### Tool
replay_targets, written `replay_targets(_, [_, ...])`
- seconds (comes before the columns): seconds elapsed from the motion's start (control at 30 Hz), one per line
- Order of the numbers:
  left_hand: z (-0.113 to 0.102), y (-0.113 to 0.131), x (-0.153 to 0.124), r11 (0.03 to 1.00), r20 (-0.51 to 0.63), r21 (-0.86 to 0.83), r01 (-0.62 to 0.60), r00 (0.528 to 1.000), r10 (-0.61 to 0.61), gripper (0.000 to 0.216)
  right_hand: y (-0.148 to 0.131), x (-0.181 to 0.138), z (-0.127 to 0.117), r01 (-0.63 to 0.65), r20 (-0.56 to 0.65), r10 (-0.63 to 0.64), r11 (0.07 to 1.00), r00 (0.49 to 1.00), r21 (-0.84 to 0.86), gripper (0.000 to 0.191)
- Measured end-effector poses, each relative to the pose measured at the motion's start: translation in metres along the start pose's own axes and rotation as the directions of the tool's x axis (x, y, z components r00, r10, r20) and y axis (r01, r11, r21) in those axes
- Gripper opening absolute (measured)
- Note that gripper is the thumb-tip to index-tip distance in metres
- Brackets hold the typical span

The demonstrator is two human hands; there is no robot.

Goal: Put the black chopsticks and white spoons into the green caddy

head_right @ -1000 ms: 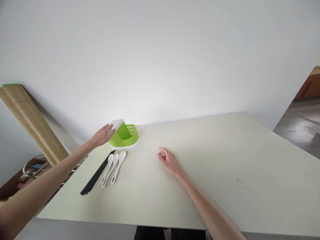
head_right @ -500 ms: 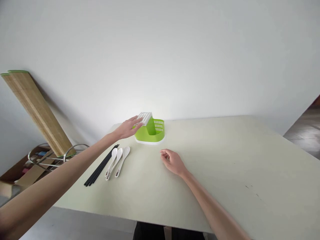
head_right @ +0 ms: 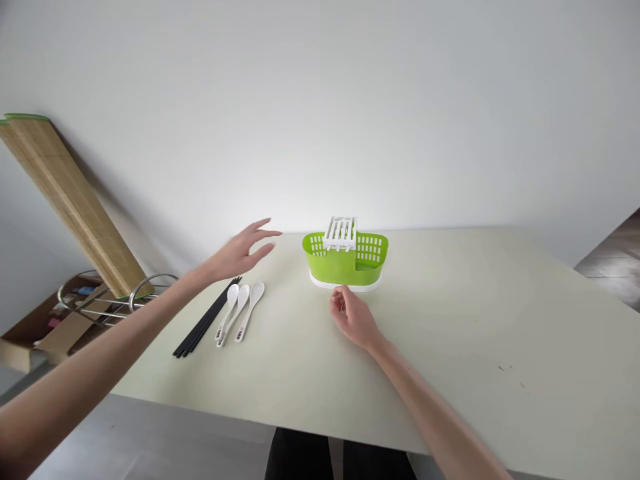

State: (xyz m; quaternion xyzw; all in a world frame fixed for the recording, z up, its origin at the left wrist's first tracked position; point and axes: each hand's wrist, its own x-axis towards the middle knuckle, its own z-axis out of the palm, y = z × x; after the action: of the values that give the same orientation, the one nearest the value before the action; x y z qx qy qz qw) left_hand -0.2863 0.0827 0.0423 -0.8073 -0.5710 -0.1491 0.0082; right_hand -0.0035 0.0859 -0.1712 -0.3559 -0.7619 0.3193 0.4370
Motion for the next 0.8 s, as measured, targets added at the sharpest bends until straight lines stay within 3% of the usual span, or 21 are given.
replay_targets(0.17, [-0.013,-0.074,-0.04,0.979,0.066,0.104,0.175,0.981,-0.183,0.06,0.006,0.0,-0.001,0.01,-0.29,-0.04,0.994,0.956,-0.104,0.022])
replay_targets(0.3, [0.012,-0.104,-0.091,0.959,0.091,0.133,0.249,0.961,-0.262,0.065,0.005,0.001,-0.01,-0.014,-0.412,-0.065,0.982,0.909,-0.187,0.039])
replay_targets(0.4, [0.048,-0.101,-0.132,0.942,0.04,0.135,0.308,0.948,-0.316,0.069,0.006,0.001,-0.017,-0.059,-0.436,-0.052,0.969,0.898,-0.238,0.054])
replay_targets(0.53, [0.091,-0.083,-0.169,0.97,0.086,0.091,0.228,0.968,-0.235,0.068,0.014,0.0,-0.023,-0.112,-0.383,-0.034,0.929,0.923,-0.353,0.058])
replay_targets(0.8, [0.122,-0.075,-0.179,0.993,0.077,0.048,0.109,0.991,-0.113,0.067,0.035,0.005,-0.041,-0.15,-0.342,-0.016,0.879,0.94,-0.453,0.056])
